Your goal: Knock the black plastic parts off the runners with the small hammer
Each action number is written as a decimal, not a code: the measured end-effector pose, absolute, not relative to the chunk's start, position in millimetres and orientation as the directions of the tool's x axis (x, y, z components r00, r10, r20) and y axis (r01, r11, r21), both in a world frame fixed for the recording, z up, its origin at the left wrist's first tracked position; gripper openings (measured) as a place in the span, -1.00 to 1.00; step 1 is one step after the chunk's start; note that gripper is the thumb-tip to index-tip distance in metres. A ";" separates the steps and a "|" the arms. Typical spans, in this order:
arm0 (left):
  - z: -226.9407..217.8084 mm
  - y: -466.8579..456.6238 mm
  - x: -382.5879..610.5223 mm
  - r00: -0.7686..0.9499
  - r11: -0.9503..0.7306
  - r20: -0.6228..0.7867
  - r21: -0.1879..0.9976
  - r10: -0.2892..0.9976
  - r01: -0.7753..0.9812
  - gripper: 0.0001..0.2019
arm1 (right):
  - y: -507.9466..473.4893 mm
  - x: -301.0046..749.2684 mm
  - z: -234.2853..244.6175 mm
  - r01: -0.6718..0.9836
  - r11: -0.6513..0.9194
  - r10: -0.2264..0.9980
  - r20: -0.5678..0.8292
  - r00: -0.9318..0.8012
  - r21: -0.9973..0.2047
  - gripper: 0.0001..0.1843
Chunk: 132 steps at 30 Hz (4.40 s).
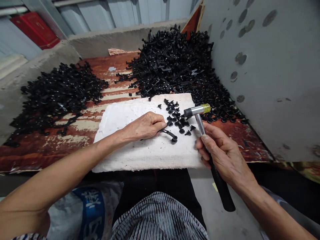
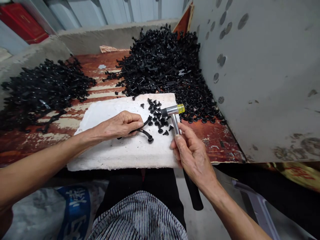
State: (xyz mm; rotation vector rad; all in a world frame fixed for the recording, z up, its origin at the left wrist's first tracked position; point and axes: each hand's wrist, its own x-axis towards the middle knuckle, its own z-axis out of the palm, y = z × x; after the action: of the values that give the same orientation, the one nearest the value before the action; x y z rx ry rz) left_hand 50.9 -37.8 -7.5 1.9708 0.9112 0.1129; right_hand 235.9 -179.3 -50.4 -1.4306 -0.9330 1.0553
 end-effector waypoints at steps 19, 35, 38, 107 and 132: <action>-7.3 -38.6 49.7 0.720 -0.308 -0.267 0.769 0.641 0.560 -0.73 | -178.6 237.5 -53.1 -0.008 -0.108 0.947 -0.106 0.304 -0.994 -0.50; -9.9 -41.1 52.5 0.687 -0.289 -0.285 0.751 0.668 0.593 -0.73 | -180.1 236.2 -51.4 0.030 -0.102 0.949 -0.088 0.302 -0.994 -0.51; -8.9 -42.2 54.1 0.684 -0.293 -0.294 0.741 0.667 0.604 -0.73 | -181.9 237.9 -54.0 0.075 -0.103 0.951 -0.076 0.298 -0.992 -0.50; 0.4 66.1 49.7 0.488 -0.518 0.173 0.246 0.855 0.819 -0.82 | -151.8 270.7 -48.8 -0.342 -0.191 0.867 -0.322 0.381 -0.920 -0.38; -3.4 -12.2 -28.0 0.458 0.319 -0.375 0.927 0.806 0.199 -0.63 | -153.7 272.0 -53.9 -0.356 -0.024 0.845 -0.210 0.492 -0.934 -0.41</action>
State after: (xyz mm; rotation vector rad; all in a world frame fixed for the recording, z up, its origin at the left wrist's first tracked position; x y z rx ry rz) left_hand -28.0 -12.2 -3.4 1.2129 1.0569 0.5168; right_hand 272.0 -153.7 -53.9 -1.2526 -0.4989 1.0239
